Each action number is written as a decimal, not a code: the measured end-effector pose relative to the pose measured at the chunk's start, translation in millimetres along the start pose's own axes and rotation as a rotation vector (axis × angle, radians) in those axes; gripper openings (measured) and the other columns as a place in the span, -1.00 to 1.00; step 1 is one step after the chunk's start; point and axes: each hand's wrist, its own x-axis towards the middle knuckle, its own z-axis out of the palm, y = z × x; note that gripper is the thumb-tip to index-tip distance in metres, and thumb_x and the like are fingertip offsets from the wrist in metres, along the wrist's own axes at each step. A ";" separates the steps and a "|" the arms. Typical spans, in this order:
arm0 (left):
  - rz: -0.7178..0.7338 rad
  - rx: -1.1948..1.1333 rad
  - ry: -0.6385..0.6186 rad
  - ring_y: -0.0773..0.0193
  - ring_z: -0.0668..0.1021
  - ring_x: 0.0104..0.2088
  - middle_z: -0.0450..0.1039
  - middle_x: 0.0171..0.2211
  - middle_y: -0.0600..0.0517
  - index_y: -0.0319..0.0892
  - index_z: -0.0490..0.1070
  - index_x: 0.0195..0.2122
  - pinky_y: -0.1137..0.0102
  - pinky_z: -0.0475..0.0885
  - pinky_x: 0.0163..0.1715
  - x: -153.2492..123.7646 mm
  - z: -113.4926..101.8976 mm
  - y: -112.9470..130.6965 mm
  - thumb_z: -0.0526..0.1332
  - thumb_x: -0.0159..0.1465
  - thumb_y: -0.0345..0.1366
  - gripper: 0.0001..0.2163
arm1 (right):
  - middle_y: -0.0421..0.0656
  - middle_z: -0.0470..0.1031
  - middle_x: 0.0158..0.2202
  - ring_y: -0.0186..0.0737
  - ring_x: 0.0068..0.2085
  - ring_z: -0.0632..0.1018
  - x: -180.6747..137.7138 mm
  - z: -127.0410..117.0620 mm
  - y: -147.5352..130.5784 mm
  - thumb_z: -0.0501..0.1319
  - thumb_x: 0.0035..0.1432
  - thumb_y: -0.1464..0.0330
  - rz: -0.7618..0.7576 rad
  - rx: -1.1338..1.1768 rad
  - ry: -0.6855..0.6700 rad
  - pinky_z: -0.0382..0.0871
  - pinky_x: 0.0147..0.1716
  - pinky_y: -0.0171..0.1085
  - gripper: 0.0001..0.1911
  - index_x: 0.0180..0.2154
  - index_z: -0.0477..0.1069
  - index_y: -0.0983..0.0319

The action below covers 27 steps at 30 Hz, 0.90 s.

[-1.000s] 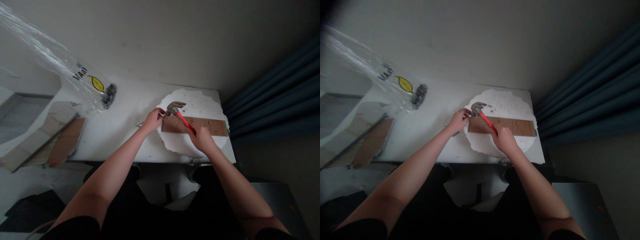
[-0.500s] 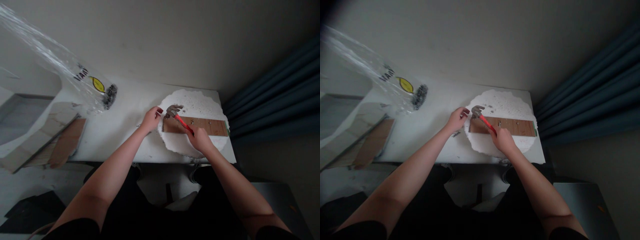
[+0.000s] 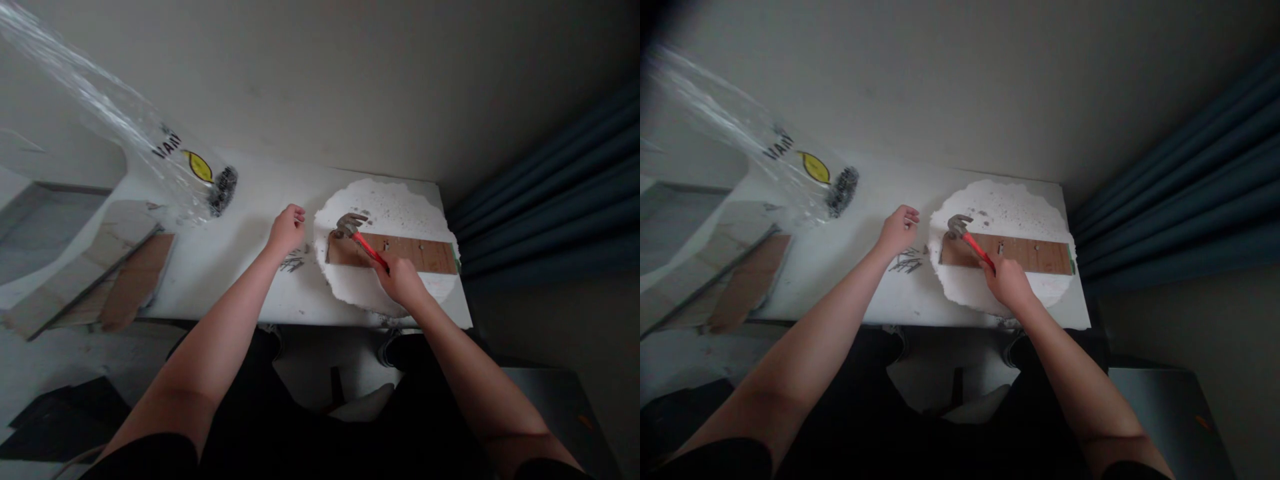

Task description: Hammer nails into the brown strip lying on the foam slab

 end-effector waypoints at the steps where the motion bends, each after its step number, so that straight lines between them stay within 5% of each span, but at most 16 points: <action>1: -0.019 0.044 -0.009 0.17 0.58 -0.24 0.56 -0.17 -0.09 -0.15 0.38 -0.08 0.27 0.46 -0.15 1.4 -2.7 -3.8 0.12 0.16 -0.52 -0.69 | 0.00 0.62 -0.31 -0.05 -0.32 0.60 0.1 -0.6 0.3 0.03 0.41 0.22 0.000 0.001 -0.006 0.23 -0.34 -0.24 -0.64 -0.08 0.53 0.24; 7: -0.120 0.406 -0.216 -0.05 0.60 -0.12 0.58 -0.21 -0.17 -0.13 0.47 -0.20 0.18 0.45 -0.10 5.2 -14.4 -31.1 0.26 0.12 -0.42 -0.79 | 0.01 0.63 -0.28 -0.04 -0.28 0.60 0.1 -5.0 1.5 0.04 0.40 0.22 0.010 0.042 0.065 0.26 -0.32 -0.24 -0.64 -0.05 0.52 0.25; 13: -0.082 0.678 -0.456 0.00 0.62 -0.17 0.62 -0.22 -0.17 -0.12 0.54 -0.33 0.30 0.46 -0.25 4.0 -14.6 -47.2 0.28 0.06 -0.38 -0.86 | -0.01 0.63 -0.27 -0.05 -0.28 0.60 1.8 -6.7 5.4 0.07 0.39 0.21 0.005 0.061 0.034 0.26 -0.32 -0.24 -0.65 -0.06 0.53 0.24; 17: 0.003 0.673 -0.477 0.01 0.62 -0.19 0.62 -0.20 -0.14 -0.09 0.56 -0.34 0.29 0.45 -0.25 -0.1 -8.5 -50.2 0.26 0.08 -0.37 -0.87 | -0.01 0.63 -0.25 -0.05 -0.28 0.59 3.6 -15.2 13.1 0.10 0.36 0.19 0.041 0.121 0.104 0.29 -0.30 -0.22 -0.65 -0.05 0.53 0.26; 27: 0.112 0.693 -0.428 -0.11 0.61 -0.15 0.58 -0.23 -0.26 -0.17 0.57 -0.39 0.12 0.46 -0.17 -15.8 2.6 -45.8 0.18 0.23 -0.36 -0.84 | 0.01 0.64 -0.23 -0.03 -0.23 0.61 12.7 -8.9 31.3 0.14 0.35 0.21 0.115 0.076 0.041 0.31 -0.28 -0.21 -0.70 -0.10 0.53 0.26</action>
